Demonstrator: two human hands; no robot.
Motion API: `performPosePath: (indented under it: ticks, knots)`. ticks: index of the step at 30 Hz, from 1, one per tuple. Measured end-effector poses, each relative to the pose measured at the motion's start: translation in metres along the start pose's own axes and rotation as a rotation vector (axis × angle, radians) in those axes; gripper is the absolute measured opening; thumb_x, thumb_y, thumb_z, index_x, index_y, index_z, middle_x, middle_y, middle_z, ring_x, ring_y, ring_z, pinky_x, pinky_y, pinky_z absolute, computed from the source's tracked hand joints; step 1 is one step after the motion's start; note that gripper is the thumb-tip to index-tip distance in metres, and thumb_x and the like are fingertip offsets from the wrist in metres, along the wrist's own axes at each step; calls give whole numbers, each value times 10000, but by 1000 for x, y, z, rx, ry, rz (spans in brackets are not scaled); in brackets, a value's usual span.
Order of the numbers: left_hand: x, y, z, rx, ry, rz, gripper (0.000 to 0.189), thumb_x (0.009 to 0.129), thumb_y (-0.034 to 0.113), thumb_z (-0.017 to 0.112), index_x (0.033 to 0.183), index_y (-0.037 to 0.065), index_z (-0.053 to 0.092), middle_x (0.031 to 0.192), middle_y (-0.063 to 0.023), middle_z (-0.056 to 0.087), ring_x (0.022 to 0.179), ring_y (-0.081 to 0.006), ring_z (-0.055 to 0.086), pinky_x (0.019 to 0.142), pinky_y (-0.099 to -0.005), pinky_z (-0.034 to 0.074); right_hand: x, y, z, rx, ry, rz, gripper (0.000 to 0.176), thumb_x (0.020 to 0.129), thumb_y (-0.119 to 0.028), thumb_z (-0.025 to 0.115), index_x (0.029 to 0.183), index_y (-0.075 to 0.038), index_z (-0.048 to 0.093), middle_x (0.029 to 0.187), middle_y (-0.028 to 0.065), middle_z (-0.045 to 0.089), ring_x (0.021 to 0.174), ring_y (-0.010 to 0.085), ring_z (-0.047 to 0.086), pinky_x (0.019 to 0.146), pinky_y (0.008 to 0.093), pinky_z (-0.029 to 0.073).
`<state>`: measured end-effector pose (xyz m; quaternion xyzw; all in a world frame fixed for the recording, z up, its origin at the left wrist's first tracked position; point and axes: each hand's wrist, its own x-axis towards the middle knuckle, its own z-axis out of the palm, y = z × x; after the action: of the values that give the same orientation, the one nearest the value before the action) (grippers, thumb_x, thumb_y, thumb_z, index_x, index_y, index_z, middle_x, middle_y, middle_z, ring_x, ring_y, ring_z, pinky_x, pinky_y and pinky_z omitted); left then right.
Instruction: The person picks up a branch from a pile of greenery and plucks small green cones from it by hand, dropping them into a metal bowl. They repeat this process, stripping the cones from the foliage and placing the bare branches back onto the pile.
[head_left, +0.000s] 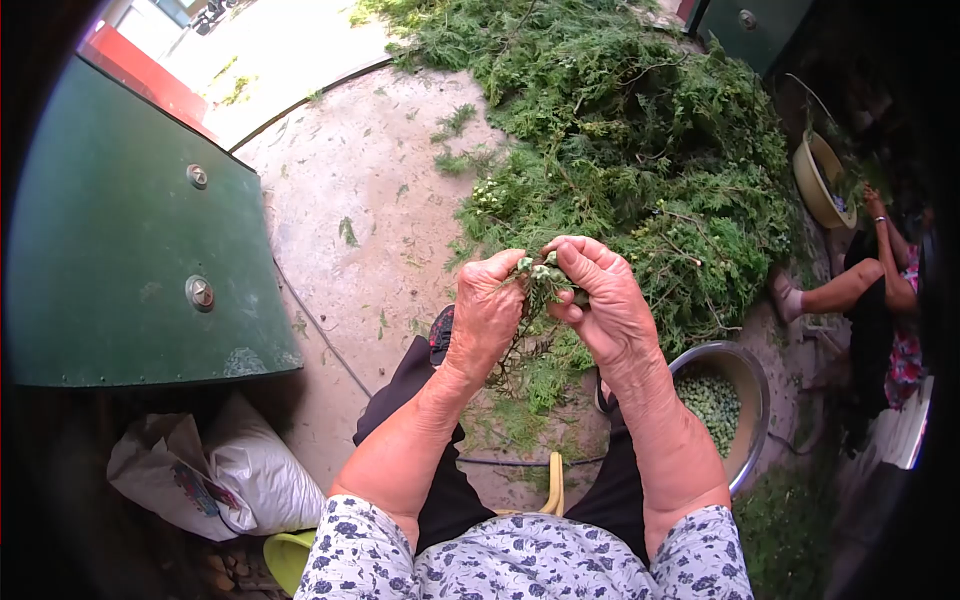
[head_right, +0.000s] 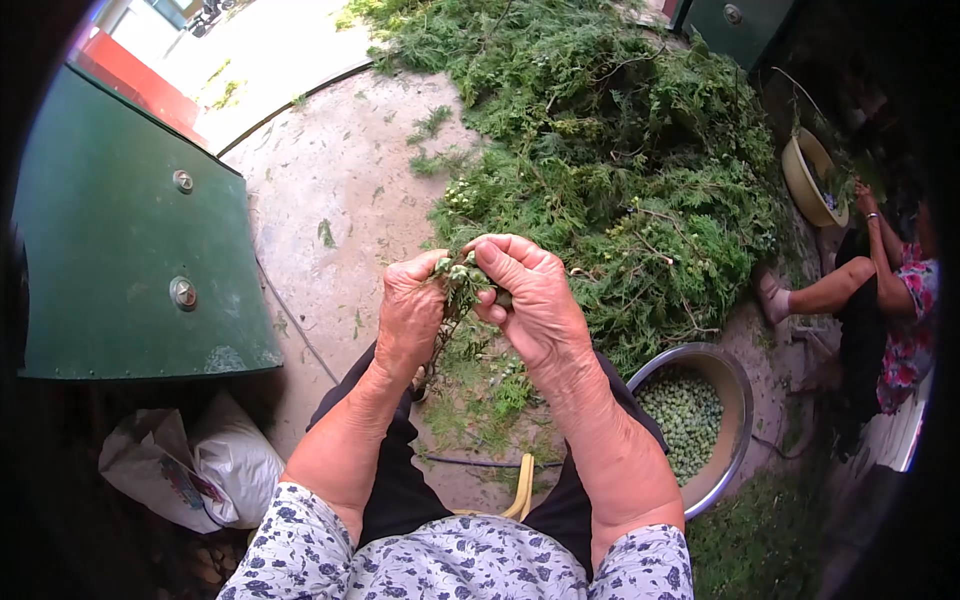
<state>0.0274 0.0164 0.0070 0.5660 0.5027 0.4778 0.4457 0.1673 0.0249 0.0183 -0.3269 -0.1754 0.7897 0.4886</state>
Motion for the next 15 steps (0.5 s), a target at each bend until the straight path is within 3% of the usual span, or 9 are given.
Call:
performPosePath:
  ticks: [2, 9, 11, 14, 15]
  knots:
    - [0, -2, 0, 67, 12, 9, 66, 814, 16, 539, 843, -28, 579, 603, -49, 539, 588, -67, 451, 505, -267, 380, 1, -1, -2, 21, -20, 12, 125, 851, -131, 600, 893, -13, 603, 710, 2, 570, 499, 43, 469, 401, 152, 361]
    - [0, -5, 1, -88, 6, -99, 61, 793, -5, 536, 831, -37, 571, 602, -85, 537, 567, -92, 463, 510, -279, 389, 2, 2, -3, 67, -54, 19, 130, 863, -140, 585, 911, -20, 595, 703, 9, 562, 542, 64, 508, 403, 176, 370]
    - [-1, -5, 3, 118, 131, 10, 128, 855, 57, 488, 797, 9, 592, 626, 21, 533, 598, -44, 438, 524, -236, 379, 0, 2, 0, 77, -44, 4, 134, 869, -154, 578, 909, -27, 594, 711, 12, 564, 550, 74, 518, 405, 185, 374]
    - [2, -3, -1, 186, 166, 55, 146, 844, 41, 471, 853, 9, 613, 640, 2, 574, 613, -54, 473, 547, -250, 406, -1, 1, 1, 6, -86, -4, 150, 880, -188, 566, 921, -44, 584, 733, 14, 563, 560, 91, 529, 410, 201, 382]
    - [2, -3, -1, 224, 160, 71, 156, 825, 26, 482, 899, 3, 617, 649, -45, 597, 625, -68, 498, 569, -267, 425, -2, 1, 2, -14, -73, 12, 159, 882, -199, 562, 932, -49, 576, 746, 14, 563, 558, 92, 531, 407, 200, 381]
